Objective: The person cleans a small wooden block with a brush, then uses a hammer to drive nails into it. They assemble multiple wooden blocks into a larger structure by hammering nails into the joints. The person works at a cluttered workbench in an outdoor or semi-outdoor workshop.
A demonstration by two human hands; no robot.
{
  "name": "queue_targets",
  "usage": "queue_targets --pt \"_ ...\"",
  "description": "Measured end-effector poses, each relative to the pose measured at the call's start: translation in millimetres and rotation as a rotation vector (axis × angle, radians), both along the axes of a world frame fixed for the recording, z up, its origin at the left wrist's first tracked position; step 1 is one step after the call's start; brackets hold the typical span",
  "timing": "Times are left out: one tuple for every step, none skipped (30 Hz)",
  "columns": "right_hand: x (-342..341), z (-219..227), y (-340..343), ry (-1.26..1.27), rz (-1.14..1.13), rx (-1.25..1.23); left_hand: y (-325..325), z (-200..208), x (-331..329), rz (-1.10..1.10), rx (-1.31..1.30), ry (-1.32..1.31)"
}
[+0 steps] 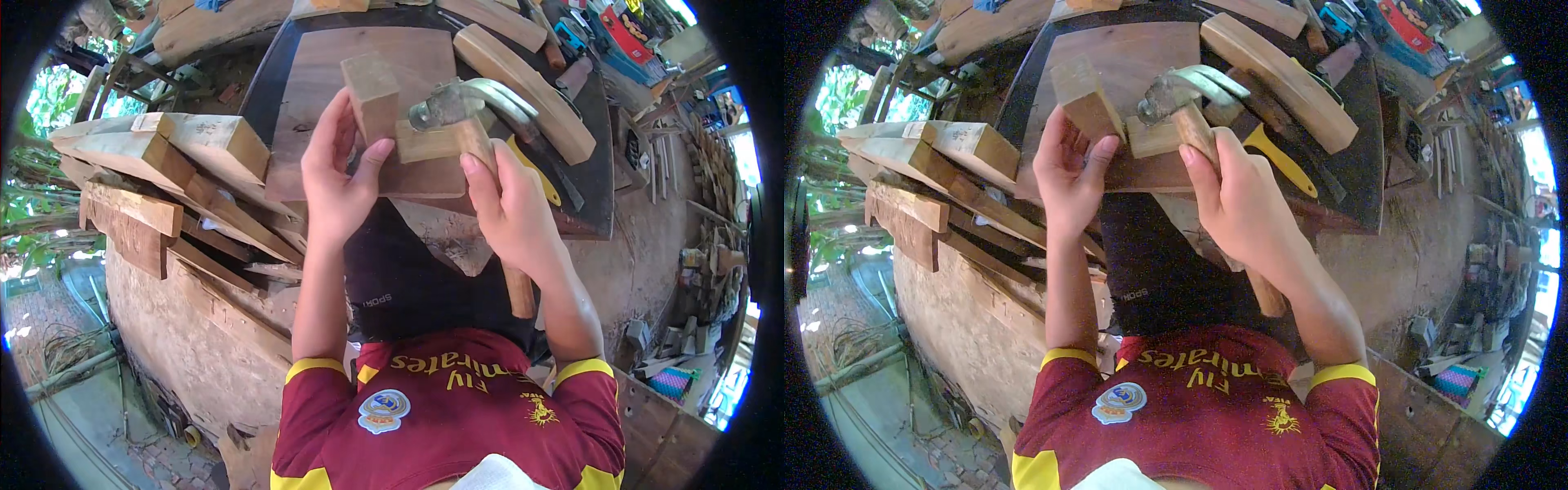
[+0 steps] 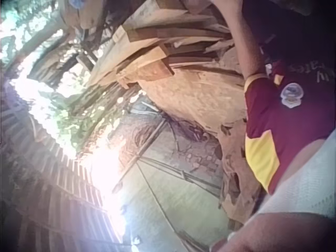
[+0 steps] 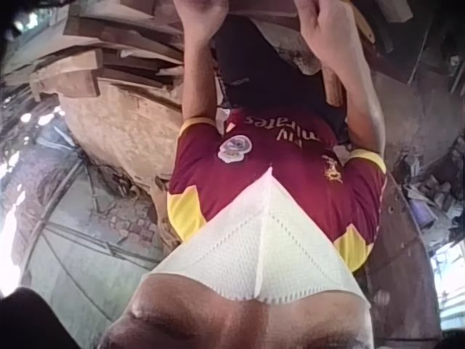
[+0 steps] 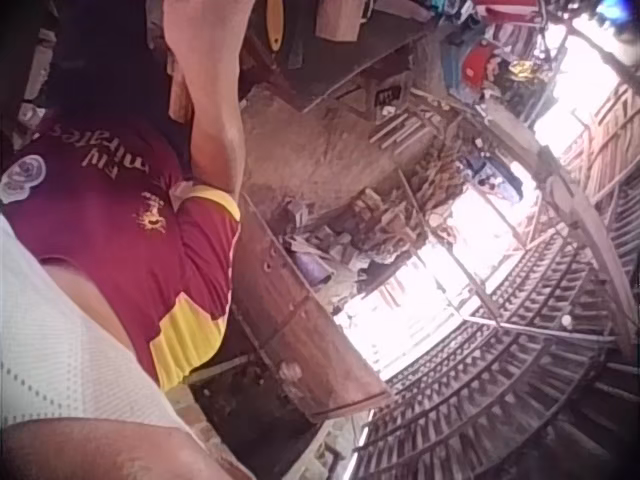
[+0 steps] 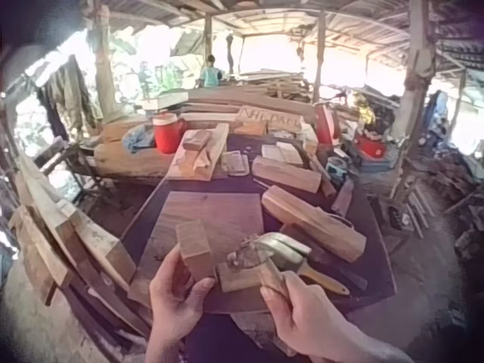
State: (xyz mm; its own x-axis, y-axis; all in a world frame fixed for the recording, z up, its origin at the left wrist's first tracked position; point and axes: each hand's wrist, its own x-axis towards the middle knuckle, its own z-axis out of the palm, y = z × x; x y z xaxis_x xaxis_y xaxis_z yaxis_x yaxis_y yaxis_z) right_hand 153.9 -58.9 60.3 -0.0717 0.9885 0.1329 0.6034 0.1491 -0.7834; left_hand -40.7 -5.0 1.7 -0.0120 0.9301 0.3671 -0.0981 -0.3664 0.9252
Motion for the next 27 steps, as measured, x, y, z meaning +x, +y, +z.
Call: queue_targets --pt "1 -1 -1 0.042 -0.024 -0.036 -1 1 -2 -0.031 -0.036 0.005" --pt "2 -1 -3 0.084 -0.049 -0.072 -3 2 -3 -0.029 -0.045 0.023" --pt "4 -6 -7 0.118 -0.074 -0.040 -5 3 -3 -0.029 -0.053 0.040" --pt "4 -15 -12 0.154 -0.097 -0.005 -7 5 -4 -0.026 -0.058 0.061" --pt "5 -20 -17 0.189 -0.121 0.031 -10 8 -4 -0.033 -0.061 0.068" --pt "6 -20 -22 0.197 -0.160 0.003 -9 9 -5 -0.047 -0.057 0.083" --pt "7 -20 -27 0.209 -0.197 -0.028 -9 10 -7 -0.058 -0.056 0.103" --pt "8 -20 -30 0.222 -0.234 -0.059 -9 11 -9 -0.070 -0.054 0.122" --pt "9 -24 -31 0.238 -0.235 -0.060 -8 14 -10 -0.063 -0.076 0.147" --pt "10 -30 -32 0.255 -0.241 -0.062 -7 18 -13 -0.067 -0.100 0.212" --pt "12 -33 -32 0.261 -0.248 -0.063 -6 21 -16 -0.071 -0.125 0.268" --pt "13 -31 -32 0.298 -0.235 -0.151 -4 22 -18 -0.074 -0.149 0.325" --pt "14 -35 -30 0.296 -0.207 -0.127 -1 20 -21 -0.097 -0.133 0.278" --pt "17 -38 -28 0.294 -0.178 -0.104 1 19 -22 -0.110 -0.137 0.279" --pt "21 -39 -28 0.309 -0.169 -0.100 2 19 -22 -0.121 -0.141 0.280" --pt "23 -40 -27 0.328 -0.153 -0.096 2 19 -22 -0.125 -0.143 0.286" --pt "24 -41 -25 0.348 -0.137 -0.091 3 20 -19 -0.129 -0.133 0.312" --pt "27 -42 -23 0.371 -0.121 -0.124 4 21 -18 -0.141 -0.124 0.318" --pt "31 -44 -21 0.394 -0.103 -0.156 6 21 -17 -0.151 -0.114 0.323" --pt "35 -44 -21 0.416 -0.085 -0.188 6 21 -17 -0.161 -0.105 0.328" --pt "40 -41 -23 0.544 -0.078 -0.275 4 19 -18 -0.157 -0.110 0.328" --pt "46 -36 -24 0.674 -0.074 -0.359 4 17 -19 -0.158 -0.111 0.329" --pt "49 -33 -25 0.804 -0.068 -0.443 4 16 -19 -0.158 -0.113 0.331" --pt "47 -33 -26 0.904 -0.109 -0.363 6 15 -19 -0.159 -0.103 0.338" --pt "46 -34 -30 1.001 -0.152 -0.293 4 14 -19 -0.159 -0.103 0.344" --pt "45 -35 -32 1.097 -0.198 -0.221 3 13 -20 -0.160 -0.103 0.350" --pt "43 -35 -32 1.166 -0.246 -0.162 2 13 -22 -0.153 -0.131 0.351"
